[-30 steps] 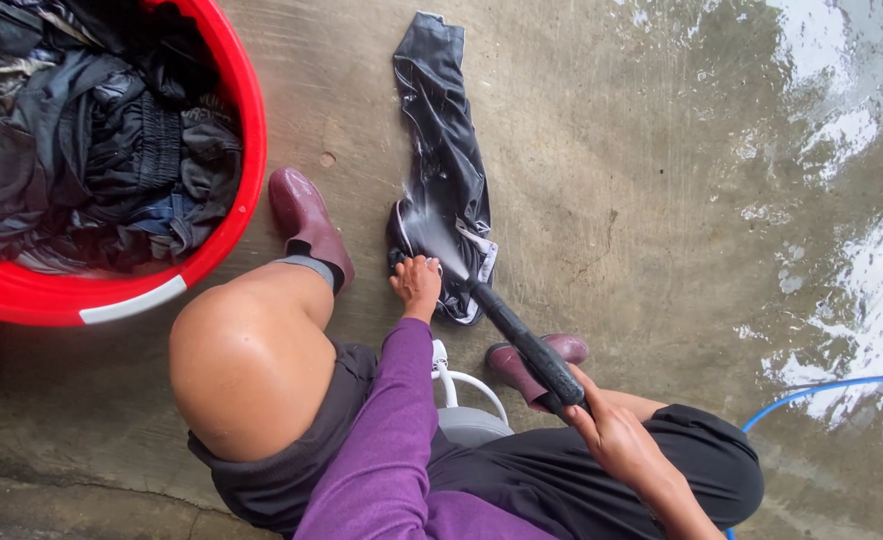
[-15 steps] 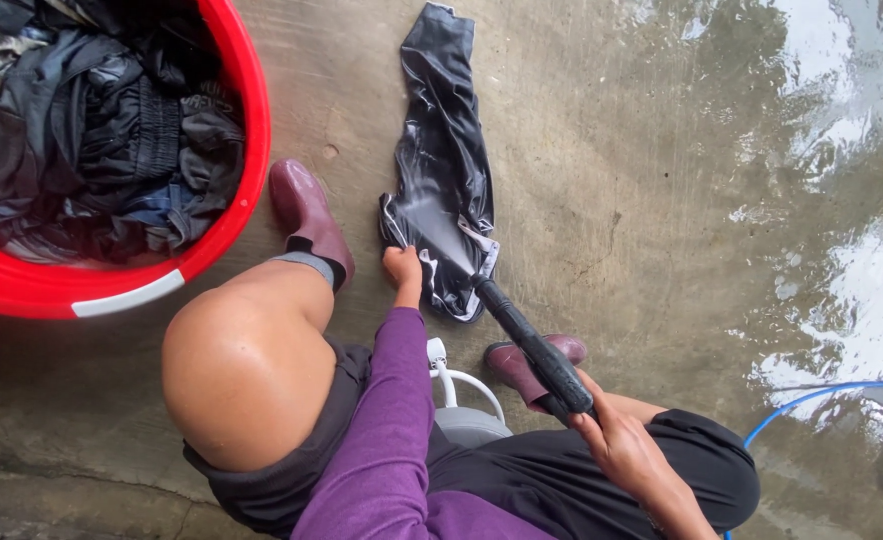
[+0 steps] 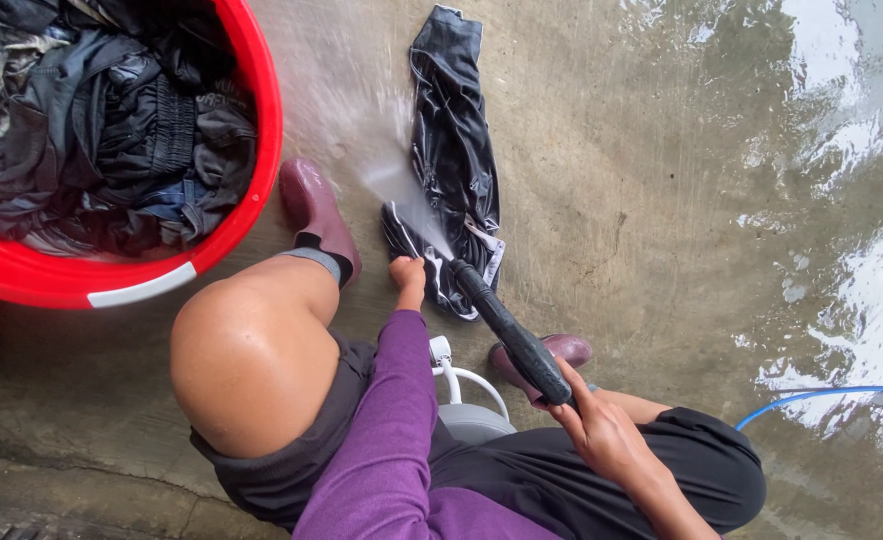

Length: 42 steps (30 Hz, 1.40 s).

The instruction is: The person is washing clothes by hand using a high-pressure water sprayer, moving and flipping the clothes on a wet concrete floor.

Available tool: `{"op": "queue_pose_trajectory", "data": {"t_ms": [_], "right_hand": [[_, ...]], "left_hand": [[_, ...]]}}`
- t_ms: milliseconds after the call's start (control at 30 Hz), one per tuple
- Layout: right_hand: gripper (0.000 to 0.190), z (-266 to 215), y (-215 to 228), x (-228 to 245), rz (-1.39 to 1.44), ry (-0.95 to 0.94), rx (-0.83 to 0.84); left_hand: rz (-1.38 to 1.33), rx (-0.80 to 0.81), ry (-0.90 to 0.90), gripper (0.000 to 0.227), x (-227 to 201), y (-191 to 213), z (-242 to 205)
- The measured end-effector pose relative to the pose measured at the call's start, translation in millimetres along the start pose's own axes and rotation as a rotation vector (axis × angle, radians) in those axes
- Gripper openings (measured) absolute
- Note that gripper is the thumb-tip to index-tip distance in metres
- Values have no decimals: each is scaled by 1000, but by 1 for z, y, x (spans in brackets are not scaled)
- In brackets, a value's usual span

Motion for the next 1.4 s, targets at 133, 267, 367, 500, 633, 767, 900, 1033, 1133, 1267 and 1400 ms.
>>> {"op": "queue_pose_trajectory", "data": {"t_ms": [133, 267, 367, 500, 633, 767, 900, 1033, 1133, 1267, 1400], "right_hand": [[67, -3, 1, 9, -19, -108, 56], [66, 2, -7, -5, -25, -87, 63], [65, 4, -8, -5, -27, -100, 65], [64, 2, -5, 14, -26, -86, 91], [71, 4, -1, 7, -17, -3, 1], [69, -2, 8, 16, 16, -58, 20], [66, -4, 5, 6, -20, -75, 48], [68, -9, 1, -3, 29, -67, 13], [64, -12, 5, 9, -2, -122, 89], [68, -8, 6, -26, 55, -67, -42], [73, -22, 24, -37, 51, -128, -121]], "left_hand": [[36, 29, 2, 12, 6, -6, -11], [20, 3, -43, 13, 0, -4, -10], [67, -3, -49, 14, -2, -1, -10], [95, 28, -61, 17, -2, -1, -10], [79, 8, -72, 18, -10, 6, -15], [243, 58, -87, 15, 3, -5, -12], [215, 65, -31, 16, 5, -5, -10], [287, 45, -58, 21, 7, -5, -7], [218, 33, -16, 22, 6, 0, -2], [283, 0, 24, 7, -18, 30, -27], [290, -345, -749, 9, -98, 63, -83]]}}
Point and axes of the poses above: each hand's wrist, its own z-axis towards the middle knuckle, its own y-axis out of the back of the hand, x = y × z, the point moved 7 cm from there along z, towards the middle knuckle, and after that the axes turned 10 degrees about z, right-handed, at the moved point
